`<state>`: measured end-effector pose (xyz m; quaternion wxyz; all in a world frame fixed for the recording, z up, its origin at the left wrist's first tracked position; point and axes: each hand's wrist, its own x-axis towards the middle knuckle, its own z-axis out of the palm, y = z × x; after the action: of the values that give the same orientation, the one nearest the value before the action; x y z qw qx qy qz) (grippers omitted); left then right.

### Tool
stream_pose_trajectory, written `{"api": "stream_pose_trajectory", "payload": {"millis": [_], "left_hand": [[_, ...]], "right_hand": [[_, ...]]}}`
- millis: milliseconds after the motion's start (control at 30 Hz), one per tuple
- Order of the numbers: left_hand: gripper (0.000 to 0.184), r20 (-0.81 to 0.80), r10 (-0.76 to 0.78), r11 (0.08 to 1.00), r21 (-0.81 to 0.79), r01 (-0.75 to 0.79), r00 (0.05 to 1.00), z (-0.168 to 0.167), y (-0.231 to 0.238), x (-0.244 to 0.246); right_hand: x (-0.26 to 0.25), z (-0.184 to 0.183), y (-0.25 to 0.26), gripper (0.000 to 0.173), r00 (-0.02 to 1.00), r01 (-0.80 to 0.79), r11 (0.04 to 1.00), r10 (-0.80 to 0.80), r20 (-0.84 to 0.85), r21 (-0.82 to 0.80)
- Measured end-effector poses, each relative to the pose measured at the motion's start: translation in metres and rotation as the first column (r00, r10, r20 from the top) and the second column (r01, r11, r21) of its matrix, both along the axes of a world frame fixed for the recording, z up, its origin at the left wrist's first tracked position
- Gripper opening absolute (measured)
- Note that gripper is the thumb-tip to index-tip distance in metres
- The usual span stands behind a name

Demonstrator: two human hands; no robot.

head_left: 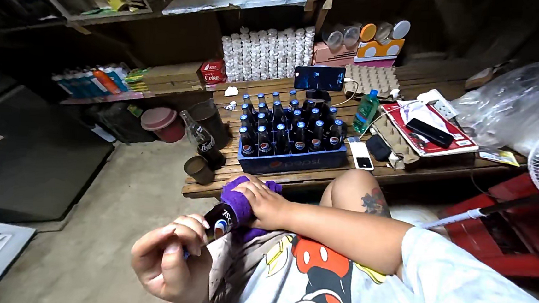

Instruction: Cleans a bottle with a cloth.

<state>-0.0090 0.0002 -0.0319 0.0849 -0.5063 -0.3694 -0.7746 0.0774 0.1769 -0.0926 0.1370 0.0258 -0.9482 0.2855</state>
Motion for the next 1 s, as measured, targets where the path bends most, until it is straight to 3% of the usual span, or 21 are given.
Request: {"api": "stream_pose_trajectory", "payload": {"millis": [233,1000], "left_hand": [[0.018,0.004,-0.031,1.0,0.002,0.031,1.0,0.001,0.0,0.001],[0.02,-0.08,-0.098,0.994,-0.047,0.094,0.992,-0.001,0.002,0.007]], "right_hand": [[0.005,0.016,-0.002,0.084,0.991,0.0,1.0,0.0,0.137,-0.002],[0.009,0.006,0.001,0.083,0.998,0.022,0.999,-0.019,0.067,-0.038]]}}
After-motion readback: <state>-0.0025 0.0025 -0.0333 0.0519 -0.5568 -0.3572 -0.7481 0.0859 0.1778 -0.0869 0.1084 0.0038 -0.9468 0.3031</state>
